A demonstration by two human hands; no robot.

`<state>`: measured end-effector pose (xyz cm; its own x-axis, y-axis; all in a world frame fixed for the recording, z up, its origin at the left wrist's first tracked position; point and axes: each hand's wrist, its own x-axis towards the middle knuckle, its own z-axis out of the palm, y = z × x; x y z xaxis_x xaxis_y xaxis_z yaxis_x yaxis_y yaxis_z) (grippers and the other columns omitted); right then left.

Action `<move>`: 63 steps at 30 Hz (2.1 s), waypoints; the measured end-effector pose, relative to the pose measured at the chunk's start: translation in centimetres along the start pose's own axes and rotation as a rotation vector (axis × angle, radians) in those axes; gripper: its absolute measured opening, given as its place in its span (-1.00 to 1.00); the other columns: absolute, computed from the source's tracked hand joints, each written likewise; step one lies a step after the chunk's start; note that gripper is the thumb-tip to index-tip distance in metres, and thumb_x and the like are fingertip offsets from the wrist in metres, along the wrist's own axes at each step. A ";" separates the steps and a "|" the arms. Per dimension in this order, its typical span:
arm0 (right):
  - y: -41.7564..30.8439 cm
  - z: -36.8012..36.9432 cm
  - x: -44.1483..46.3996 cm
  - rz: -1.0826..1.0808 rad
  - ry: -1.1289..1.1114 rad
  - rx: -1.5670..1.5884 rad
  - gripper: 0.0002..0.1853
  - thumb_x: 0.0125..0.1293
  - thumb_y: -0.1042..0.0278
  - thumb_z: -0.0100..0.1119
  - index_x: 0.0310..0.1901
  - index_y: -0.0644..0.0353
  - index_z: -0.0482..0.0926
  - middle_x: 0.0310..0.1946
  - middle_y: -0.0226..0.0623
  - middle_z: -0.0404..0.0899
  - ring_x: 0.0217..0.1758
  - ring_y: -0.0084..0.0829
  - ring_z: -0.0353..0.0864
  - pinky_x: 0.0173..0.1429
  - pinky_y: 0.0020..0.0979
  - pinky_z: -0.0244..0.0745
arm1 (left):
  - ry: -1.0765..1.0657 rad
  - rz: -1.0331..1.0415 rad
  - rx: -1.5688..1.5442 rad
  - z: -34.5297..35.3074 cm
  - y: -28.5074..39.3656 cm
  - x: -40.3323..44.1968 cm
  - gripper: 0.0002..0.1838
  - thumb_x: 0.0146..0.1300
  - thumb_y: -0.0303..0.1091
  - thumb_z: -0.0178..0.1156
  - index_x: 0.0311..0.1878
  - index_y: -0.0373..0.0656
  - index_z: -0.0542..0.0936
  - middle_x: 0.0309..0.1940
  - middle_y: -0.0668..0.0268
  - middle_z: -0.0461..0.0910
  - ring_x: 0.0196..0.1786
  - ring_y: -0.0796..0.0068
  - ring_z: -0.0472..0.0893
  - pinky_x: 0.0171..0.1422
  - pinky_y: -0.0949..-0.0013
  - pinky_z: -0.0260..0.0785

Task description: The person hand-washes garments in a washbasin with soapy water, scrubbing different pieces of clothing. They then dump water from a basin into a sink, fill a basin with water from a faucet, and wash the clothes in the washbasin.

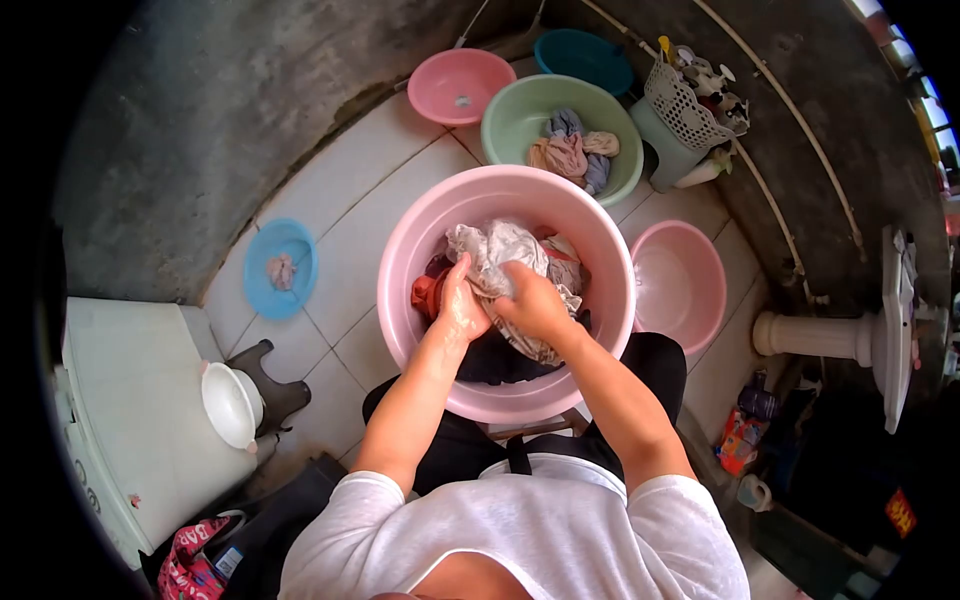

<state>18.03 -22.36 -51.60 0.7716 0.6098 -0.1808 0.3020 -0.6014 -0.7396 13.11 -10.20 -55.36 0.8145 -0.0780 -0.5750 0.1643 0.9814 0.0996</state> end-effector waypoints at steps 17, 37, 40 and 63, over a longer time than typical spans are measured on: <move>0.5 1.3 0.6 0.060 0.000 0.231 -0.71 0.25 0.15 -0.03 -0.33 0.22 0.53 -0.44 0.02 0.51 -0.35 -0.04 0.51 -0.22 -0.26 0.39 | 0.119 0.478 0.441 -4.2 -3.4 3.0 -0.77 0.16 -0.30 -0.01 -0.42 -0.26 0.54 -0.55 0.34 0.50 -0.44 0.59 0.48 -0.30 0.51 0.32; -1.6 4.7 -1.1 -0.230 -0.023 -0.002 -0.75 0.10 0.13 0.18 -0.36 0.15 0.49 -0.46 -0.09 0.47 -0.34 -0.05 0.50 -0.18 -0.14 0.40 | 0.091 -0.018 0.447 -6.8 -0.5 4.5 -0.83 0.21 -0.22 0.05 -0.33 -0.10 0.48 -0.59 0.35 0.49 -0.56 0.52 0.48 -0.49 0.53 0.34; 3.1 3.5 4.0 0.041 -0.017 -0.061 -0.64 0.22 0.03 -0.03 -0.41 0.21 0.50 -0.44 -0.05 0.48 -0.33 -0.02 0.49 -0.20 -0.14 0.39 | 0.273 0.148 0.123 -3.4 -2.8 3.7 -0.77 0.19 -0.24 0.00 -0.28 -0.20 0.51 -0.33 0.28 0.51 -0.28 0.43 0.52 -0.16 0.28 0.40; 0.1 -12.6 0.1 -0.318 -0.422 -0.607 -0.57 -0.09 0.07 0.30 -0.17 0.10 0.57 -0.29 -0.16 0.57 -0.17 -0.16 0.54 -0.06 -0.25 0.40 | -0.172 0.461 1.694 11.2 9.1 -9.4 -0.80 0.09 -0.32 0.18 -0.29 -0.25 0.57 -0.42 0.43 0.53 -0.29 0.69 0.45 -0.14 0.57 0.28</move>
<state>25.20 -28.87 -43.48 0.3576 0.8696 -0.3405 0.8169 -0.4680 -0.3372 13.23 -2.50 -39.95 0.9824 0.0019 -0.1866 0.1780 -0.3086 0.9344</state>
